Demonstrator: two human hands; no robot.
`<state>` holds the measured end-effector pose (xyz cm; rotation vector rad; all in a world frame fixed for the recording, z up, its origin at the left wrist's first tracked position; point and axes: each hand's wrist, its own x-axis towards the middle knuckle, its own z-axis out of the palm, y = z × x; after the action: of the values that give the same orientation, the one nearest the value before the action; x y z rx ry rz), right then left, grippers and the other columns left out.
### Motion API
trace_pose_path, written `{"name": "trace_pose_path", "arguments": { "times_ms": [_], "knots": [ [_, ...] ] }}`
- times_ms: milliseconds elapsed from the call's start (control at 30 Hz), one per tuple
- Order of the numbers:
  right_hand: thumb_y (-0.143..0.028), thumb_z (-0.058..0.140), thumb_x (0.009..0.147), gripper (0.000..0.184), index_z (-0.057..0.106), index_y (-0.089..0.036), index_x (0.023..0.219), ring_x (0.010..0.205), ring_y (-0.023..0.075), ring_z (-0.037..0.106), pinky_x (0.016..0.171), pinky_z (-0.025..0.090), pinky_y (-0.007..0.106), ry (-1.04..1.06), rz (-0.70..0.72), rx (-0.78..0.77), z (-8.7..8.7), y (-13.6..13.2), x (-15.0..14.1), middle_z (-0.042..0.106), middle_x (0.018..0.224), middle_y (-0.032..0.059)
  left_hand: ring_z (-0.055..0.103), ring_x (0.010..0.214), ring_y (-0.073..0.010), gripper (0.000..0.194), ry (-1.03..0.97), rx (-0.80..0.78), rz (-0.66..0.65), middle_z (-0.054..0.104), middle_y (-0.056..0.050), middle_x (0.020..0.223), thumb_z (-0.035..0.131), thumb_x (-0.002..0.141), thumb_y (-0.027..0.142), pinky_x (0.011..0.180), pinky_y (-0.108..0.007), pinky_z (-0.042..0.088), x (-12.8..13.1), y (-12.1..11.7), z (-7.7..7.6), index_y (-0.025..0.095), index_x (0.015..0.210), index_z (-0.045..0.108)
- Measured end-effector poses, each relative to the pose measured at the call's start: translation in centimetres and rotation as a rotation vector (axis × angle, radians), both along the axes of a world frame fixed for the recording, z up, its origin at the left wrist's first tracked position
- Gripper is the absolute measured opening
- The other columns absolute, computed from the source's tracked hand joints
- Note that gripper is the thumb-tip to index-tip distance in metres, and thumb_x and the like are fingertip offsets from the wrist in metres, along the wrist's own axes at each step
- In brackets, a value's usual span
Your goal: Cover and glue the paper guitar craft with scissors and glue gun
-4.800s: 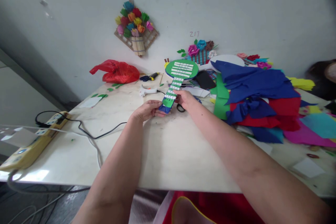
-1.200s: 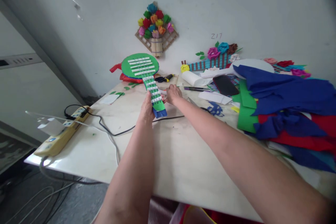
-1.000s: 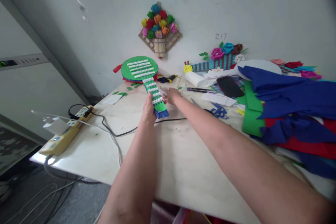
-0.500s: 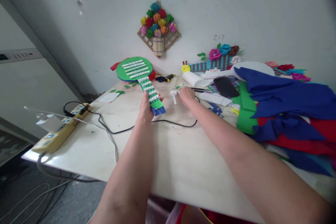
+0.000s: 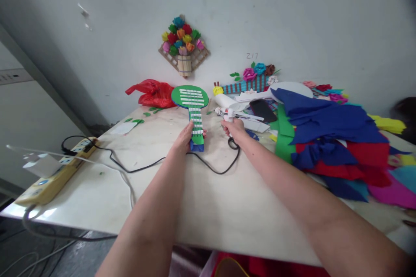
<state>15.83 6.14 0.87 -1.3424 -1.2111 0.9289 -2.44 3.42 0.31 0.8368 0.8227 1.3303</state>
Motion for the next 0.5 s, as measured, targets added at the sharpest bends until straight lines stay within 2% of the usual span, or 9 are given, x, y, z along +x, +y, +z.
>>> {"name": "trace_pose_path", "arguments": {
  "times_ms": [100, 233, 300, 367, 500],
  "knots": [
    [-0.02, 0.061, 0.066, 0.008, 0.055, -0.016, 0.07, 0.031, 0.0067, 0.039, 0.031, 0.032, 0.019, 0.195, 0.041, -0.039, 0.2, -0.8, 0.1, 0.047, 0.041, -0.0057, 0.063, 0.054, -0.0169, 0.032, 0.057, -0.052, -0.02, 0.067, -0.01, 0.069, 0.041, 0.089, 0.038, 0.056, -0.03, 0.053, 0.3, 0.6, 0.4, 0.011, 0.101, 0.05],
    [-0.019, 0.06, 0.067, 0.008, 0.054, -0.016, 0.07, 0.029, 0.007, 0.04, 0.031, 0.033, 0.02, 0.309, 0.07, -0.041, 0.4, -1.3, 0.5, 0.049, 0.041, -0.0053, 0.064, 0.054, -0.0179, 0.032, 0.112, -0.098, -0.006, 0.068, -0.011, 0.071, 0.041, 0.088, 0.037, 0.054, -0.03, 0.051, 0.9, 2.4, 0.6, 0.01, 0.101, 0.051],
    [-0.018, 0.059, 0.068, 0.006, 0.054, -0.016, 0.07, 0.029, 0.0071, 0.04, 0.031, 0.033, 0.02, 0.325, 0.077, -0.027, 0.3, -1.4, 0.5, 0.051, 0.042, -0.0047, 0.065, 0.058, -0.0193, 0.03, 0.233, -0.121, 0.054, 0.068, -0.012, 0.071, 0.041, 0.088, 0.037, 0.056, -0.031, 0.051, 1.4, 3.7, 0.5, 0.011, 0.096, 0.054],
    [-0.018, 0.059, 0.069, 0.006, 0.055, -0.016, 0.072, 0.029, 0.0072, 0.041, 0.031, 0.033, 0.02, 0.326, 0.094, -0.02, 0.2, -1.3, 0.5, 0.053, 0.043, -0.0041, 0.066, 0.067, -0.0216, 0.027, 0.511, -0.136, 0.198, 0.067, -0.012, 0.069, 0.044, 0.086, 0.036, 0.058, -0.03, 0.05, 1.6, 4.9, 0.3, 0.013, 0.084, 0.059],
    [-0.019, 0.06, 0.07, 0.007, 0.057, -0.015, 0.075, 0.03, 0.0073, 0.043, 0.032, 0.035, 0.019, 0.314, 0.168, -0.034, 0.2, -1.4, 0.0, 0.055, 0.046, -0.0038, 0.06, 0.099, -0.0284, 0.017, 0.723, -0.141, 0.347, 0.066, -0.013, 0.07, 0.061, 0.072, 0.029, 0.068, -0.028, 0.048, 1.3, 6.2, 0.4, 0.018, 0.061, 0.058]
  ]
}}
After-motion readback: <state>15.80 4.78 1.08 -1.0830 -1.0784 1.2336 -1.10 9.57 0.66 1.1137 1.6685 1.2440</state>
